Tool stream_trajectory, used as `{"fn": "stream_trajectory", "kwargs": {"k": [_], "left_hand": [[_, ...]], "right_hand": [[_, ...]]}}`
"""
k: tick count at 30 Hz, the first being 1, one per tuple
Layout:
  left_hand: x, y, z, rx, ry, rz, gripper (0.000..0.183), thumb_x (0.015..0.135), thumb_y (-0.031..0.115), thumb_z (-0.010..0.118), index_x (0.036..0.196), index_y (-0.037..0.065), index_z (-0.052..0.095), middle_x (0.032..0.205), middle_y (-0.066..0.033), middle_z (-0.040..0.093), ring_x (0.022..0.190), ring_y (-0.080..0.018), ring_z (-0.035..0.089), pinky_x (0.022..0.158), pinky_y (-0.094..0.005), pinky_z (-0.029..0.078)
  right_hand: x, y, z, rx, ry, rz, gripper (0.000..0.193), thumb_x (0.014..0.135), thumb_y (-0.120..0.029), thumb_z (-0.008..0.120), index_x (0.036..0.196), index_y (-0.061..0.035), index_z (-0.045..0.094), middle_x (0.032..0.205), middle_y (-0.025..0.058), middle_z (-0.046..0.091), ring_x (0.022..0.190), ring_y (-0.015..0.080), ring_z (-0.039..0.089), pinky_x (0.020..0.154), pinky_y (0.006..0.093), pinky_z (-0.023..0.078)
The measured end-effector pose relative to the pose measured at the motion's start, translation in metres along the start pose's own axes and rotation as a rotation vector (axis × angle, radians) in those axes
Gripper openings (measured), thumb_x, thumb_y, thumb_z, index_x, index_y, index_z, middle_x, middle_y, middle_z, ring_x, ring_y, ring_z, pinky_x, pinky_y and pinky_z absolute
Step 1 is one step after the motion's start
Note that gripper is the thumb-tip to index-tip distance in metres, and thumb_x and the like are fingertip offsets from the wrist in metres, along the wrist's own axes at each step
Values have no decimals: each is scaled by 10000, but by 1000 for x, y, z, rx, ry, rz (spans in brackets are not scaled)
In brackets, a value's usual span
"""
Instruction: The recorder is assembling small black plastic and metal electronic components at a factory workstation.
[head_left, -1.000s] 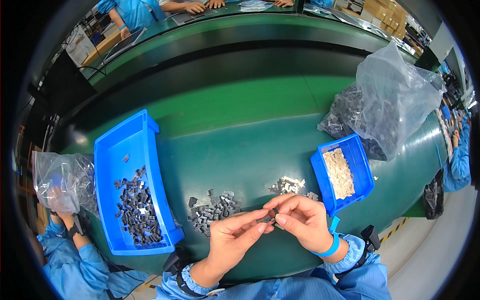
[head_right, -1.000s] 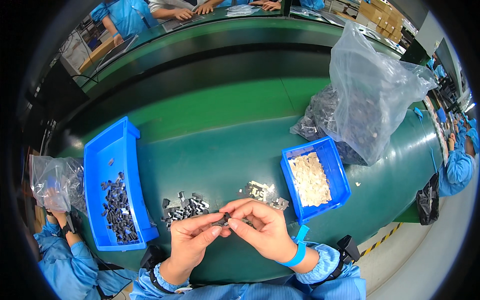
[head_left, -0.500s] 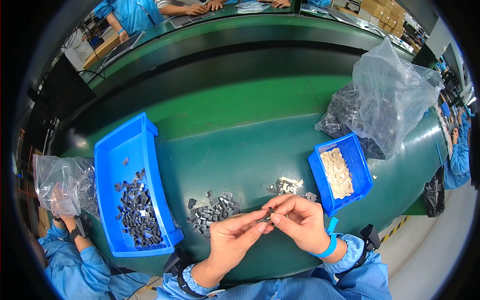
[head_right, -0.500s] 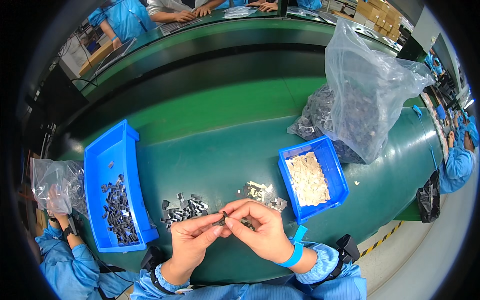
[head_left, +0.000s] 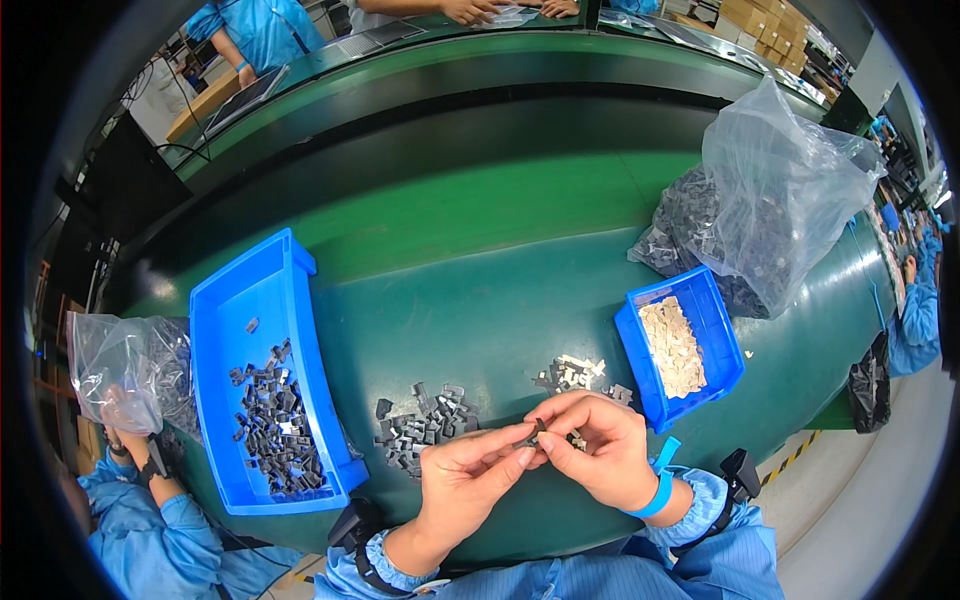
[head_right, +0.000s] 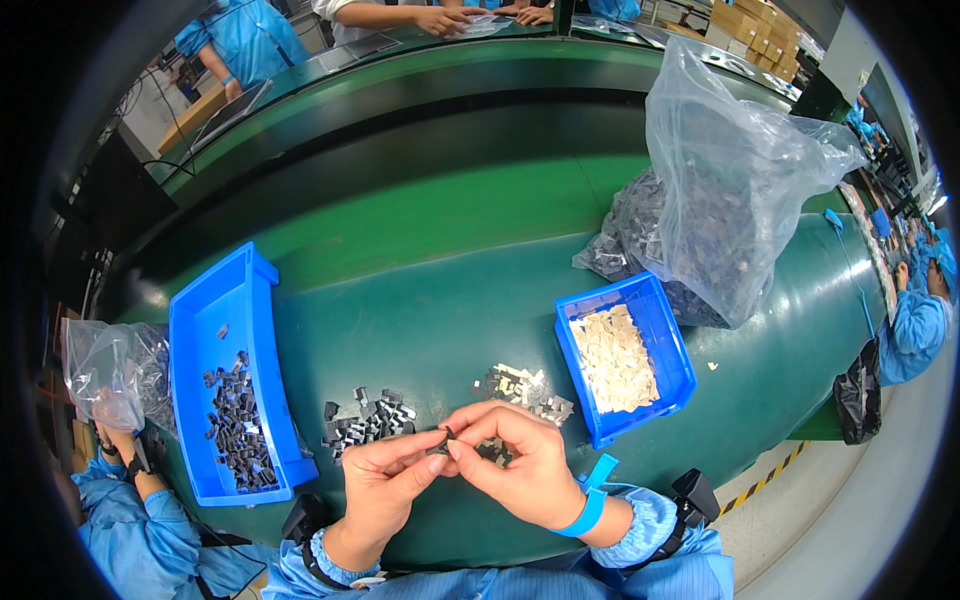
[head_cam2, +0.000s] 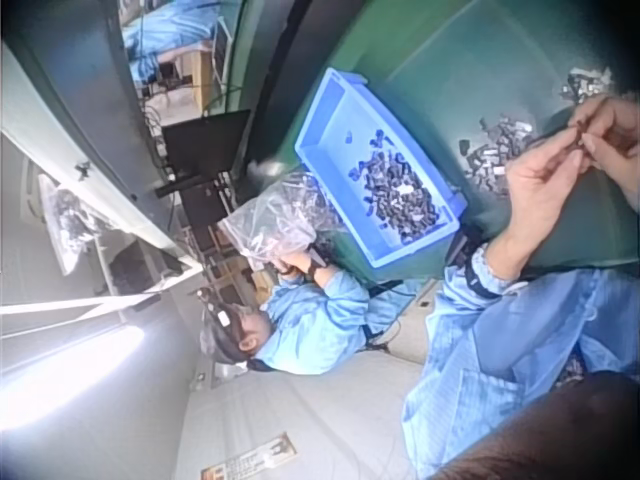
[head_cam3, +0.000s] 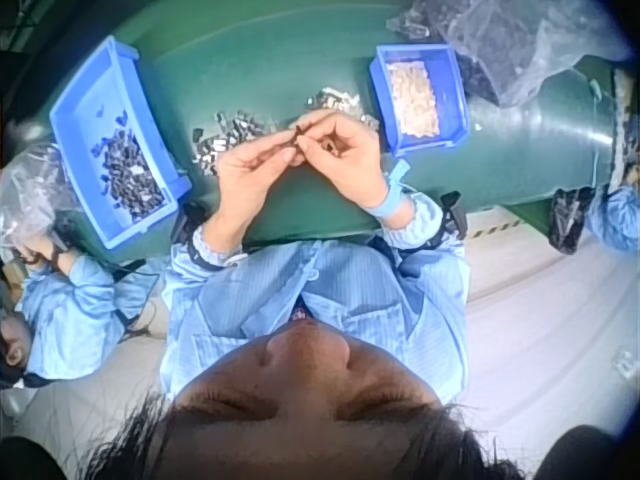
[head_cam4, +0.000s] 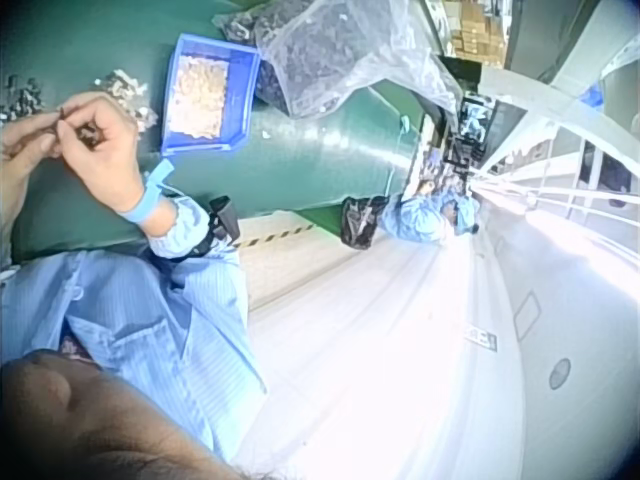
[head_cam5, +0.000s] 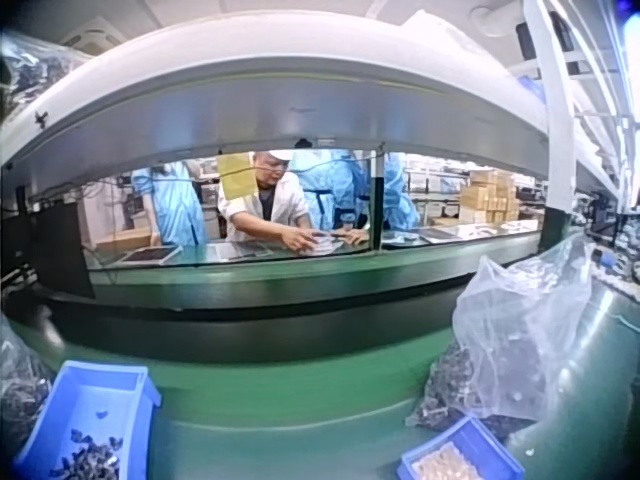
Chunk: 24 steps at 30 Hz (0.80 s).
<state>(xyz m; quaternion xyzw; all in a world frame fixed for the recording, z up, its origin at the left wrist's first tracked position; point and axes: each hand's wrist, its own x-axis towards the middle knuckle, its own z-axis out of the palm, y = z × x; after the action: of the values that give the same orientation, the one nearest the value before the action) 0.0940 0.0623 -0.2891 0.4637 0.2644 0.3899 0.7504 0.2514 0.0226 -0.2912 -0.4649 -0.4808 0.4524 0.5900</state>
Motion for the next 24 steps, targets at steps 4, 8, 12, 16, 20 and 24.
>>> {"fn": "stream_trajectory", "kwargs": {"k": [4,8,12,16,20,24], "left_hand": [[-1,-3,-1,11,7,-4,271,809,-53,576,1079,-29,581,1004,-164,617,894,-205,622,803,-287,512],[-1,-5,-1,11,17,-1,269,805,-59,578,1072,-29,586,1004,-165,617,890,-203,623,801,-287,513],[-2,-6,0,7,16,11,267,801,-61,582,1067,-27,590,997,-164,620,882,-199,624,796,-285,515],[-3,-4,2,-19,33,18,257,802,-58,584,1057,-32,593,975,-164,627,866,-195,628,787,-281,518],[-4,-4,1,-8,38,54,238,806,-56,579,1044,-48,593,941,-166,634,849,-195,632,779,-282,522],[-4,0,-1,8,4,109,216,817,-51,565,1032,-70,585,908,-170,639,840,-202,636,769,-295,529]], "right_hand": [[-1,-3,5,2,90,14,91,713,-3,668,751,-10,585,873,113,627,782,170,611,689,282,484],[0,-3,3,-55,100,-17,99,701,-5,676,733,-14,583,858,111,629,768,175,615,678,279,484],[0,-3,0,-131,4,-90,92,732,66,627,777,17,564,922,157,591,831,169,589,711,271,482],[1,-2,0,-129,5,-81,109,720,47,647,771,8,559,918,149,597,827,169,591,721,283,479],[6,-5,-4,-196,-38,-131,129,717,0,672,790,1,565,933,145,599,820,172,594,712,283,480],[11,-15,-6,-316,-41,-189,198,698,-72,716,834,-9,588,916,117,596,758,156,586,667,267,473]]}}
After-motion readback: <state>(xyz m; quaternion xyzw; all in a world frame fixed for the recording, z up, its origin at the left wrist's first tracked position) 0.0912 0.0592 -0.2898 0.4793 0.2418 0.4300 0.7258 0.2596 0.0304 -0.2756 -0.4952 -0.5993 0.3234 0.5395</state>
